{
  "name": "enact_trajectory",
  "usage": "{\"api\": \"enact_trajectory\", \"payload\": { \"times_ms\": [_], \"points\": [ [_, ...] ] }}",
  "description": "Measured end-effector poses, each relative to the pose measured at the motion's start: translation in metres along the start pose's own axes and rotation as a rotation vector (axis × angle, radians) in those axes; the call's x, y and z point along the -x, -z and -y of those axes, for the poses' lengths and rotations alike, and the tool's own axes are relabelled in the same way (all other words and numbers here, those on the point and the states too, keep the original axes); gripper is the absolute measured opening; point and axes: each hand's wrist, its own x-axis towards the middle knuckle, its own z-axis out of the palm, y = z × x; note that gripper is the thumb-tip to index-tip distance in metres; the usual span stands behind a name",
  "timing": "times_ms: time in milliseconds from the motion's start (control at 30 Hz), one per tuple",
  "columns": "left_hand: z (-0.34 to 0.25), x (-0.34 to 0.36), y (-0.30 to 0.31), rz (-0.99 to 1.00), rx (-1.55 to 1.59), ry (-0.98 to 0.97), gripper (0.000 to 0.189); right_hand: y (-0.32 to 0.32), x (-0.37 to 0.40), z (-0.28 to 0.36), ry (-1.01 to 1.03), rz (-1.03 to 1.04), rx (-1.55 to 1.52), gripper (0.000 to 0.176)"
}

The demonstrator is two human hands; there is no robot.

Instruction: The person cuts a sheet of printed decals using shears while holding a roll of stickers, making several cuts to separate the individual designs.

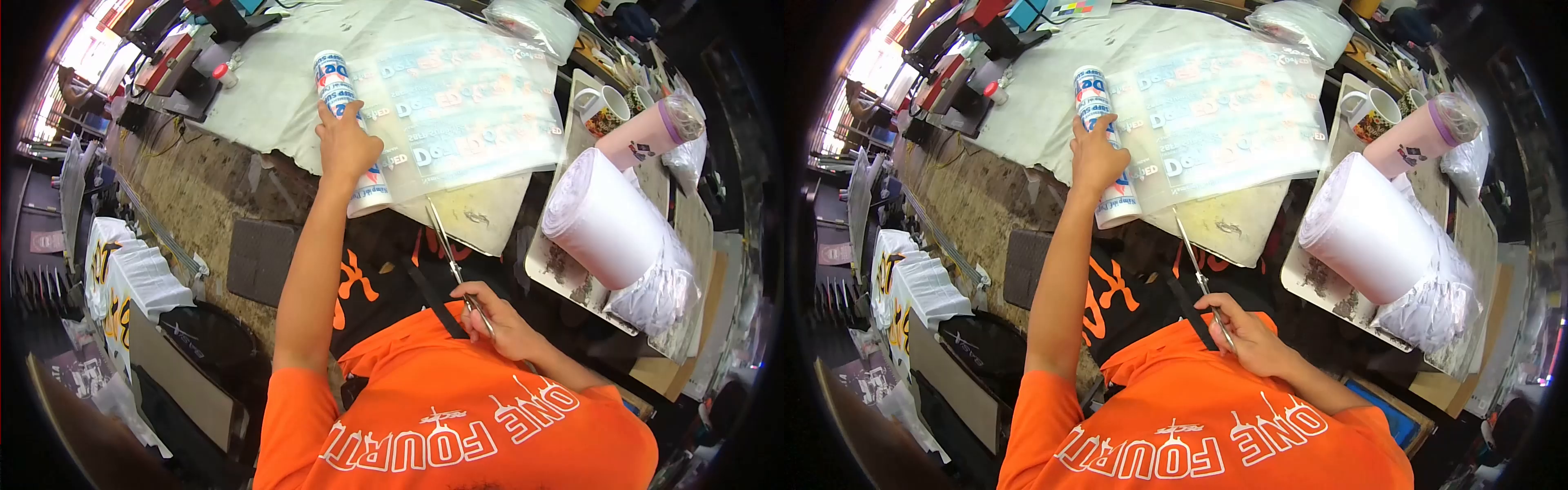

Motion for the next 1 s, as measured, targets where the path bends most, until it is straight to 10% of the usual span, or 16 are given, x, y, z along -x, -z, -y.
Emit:
{"api": "enact_trajectory", "payload": {
  "times_ms": [1000],
  "points": [
    [0.007, 0.004, -0.029, -0.119, -0.212, -0.129, 0.061, -0.015, -0.077, -0.002, 0.075, -0.19, -0.123, 0.038]
  ]
}}
